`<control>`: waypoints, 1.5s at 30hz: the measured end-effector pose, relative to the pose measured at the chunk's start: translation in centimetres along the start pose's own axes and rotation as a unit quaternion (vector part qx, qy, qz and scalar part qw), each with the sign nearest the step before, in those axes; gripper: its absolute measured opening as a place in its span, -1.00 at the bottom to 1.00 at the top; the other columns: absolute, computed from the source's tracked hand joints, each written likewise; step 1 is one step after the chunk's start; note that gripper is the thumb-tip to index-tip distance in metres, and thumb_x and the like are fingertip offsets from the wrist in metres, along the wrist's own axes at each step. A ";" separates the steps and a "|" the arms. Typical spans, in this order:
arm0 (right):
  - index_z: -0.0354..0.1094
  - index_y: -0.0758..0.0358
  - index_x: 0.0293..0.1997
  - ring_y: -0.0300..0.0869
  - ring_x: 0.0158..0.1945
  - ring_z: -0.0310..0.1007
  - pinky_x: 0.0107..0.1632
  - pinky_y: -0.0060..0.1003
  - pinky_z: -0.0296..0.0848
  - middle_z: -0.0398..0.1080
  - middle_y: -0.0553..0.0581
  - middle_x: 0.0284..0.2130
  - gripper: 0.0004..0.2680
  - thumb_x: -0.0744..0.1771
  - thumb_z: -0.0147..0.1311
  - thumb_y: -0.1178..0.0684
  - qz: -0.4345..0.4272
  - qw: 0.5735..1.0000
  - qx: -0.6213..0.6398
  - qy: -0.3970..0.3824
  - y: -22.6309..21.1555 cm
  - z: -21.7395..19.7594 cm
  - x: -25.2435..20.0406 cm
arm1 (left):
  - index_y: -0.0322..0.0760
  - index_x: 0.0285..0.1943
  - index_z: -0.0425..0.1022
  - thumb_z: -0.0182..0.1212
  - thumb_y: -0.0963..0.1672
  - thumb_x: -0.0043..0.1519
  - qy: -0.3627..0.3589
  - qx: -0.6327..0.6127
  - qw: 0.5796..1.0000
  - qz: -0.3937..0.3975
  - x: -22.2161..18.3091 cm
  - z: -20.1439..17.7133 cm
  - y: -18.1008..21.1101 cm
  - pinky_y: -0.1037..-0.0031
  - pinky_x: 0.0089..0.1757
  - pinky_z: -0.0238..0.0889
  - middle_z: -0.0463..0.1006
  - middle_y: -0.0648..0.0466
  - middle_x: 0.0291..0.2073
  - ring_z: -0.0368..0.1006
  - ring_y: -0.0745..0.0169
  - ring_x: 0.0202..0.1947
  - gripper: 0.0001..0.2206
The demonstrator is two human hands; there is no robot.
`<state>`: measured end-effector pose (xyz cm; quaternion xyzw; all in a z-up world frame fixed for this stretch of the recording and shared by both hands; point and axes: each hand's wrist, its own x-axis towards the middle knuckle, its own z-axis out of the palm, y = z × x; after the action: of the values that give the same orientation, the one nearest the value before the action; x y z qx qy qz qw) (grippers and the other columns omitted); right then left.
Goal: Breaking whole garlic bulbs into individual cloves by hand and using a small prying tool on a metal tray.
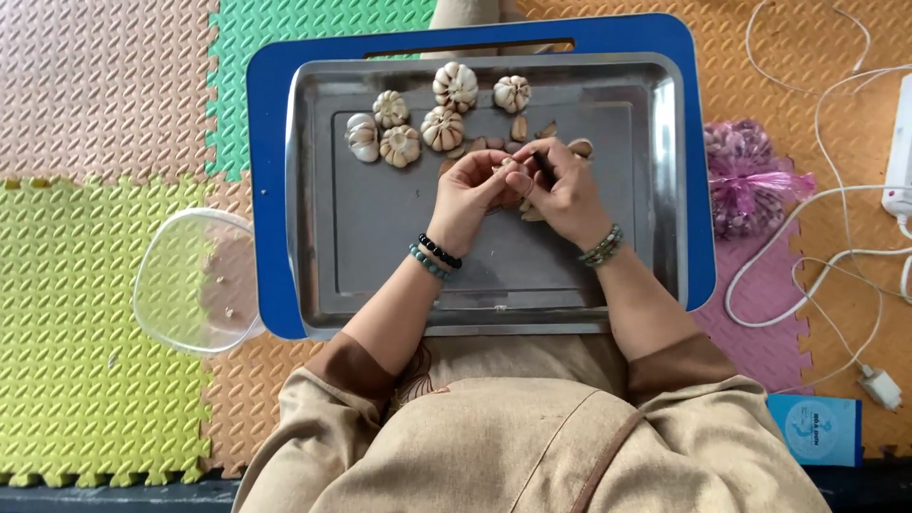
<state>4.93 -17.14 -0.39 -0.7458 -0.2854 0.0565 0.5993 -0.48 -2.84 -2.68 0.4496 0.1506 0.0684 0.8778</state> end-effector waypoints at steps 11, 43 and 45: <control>0.37 0.26 -0.23 -0.29 -0.49 0.36 -0.42 -0.44 0.35 0.40 0.07 -0.61 -0.83 0.42 -0.05 0.01 0.007 1.000 0.019 0.016 -0.3 -0.3 0.6 | -0.54 -0.10 0.49 0.27 -0.17 0.23 -0.020 0.020 0.999 -0.015 0.5 -0.6 -0.8 0.29 -0.31 0.58 0.57 -0.17 -0.39 0.58 0.12 -0.38 -0.79; 0.49 0.24 -0.16 -0.21 -0.17 0.53 -0.09 -0.36 0.52 0.52 0.07 -0.23 -0.86 0.28 0.29 0.07 -0.073 0.985 -0.151 -0.052 -0.8 -1.4 0.6 | -0.26 0.07 0.46 0.23 -0.17 0.29 0.113 0.007 0.966 0.231 -4.7 -8.3 17.5 0.72 -0.42 0.29 0.53 0.10 -0.05 0.41 0.45 -0.41 -0.81; 0.50 0.22 -0.20 -0.20 -0.21 0.50 -0.14 -0.34 0.45 0.52 0.03 -0.27 -0.85 0.25 0.34 0.09 -0.108 0.960 -0.235 -0.106 0.3 -1.4 0.4 | -0.15 0.05 0.46 0.11 -0.23 0.40 0.239 0.149 0.912 0.296 -5.6 -11.9 19.2 0.65 -0.42 0.29 0.55 0.13 -0.26 0.40 0.42 -0.42 -0.87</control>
<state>5.96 -18.16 -0.16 -0.8201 -0.4309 0.0016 0.3764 -9.33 16.16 7.40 0.5697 0.2243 0.4077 0.6774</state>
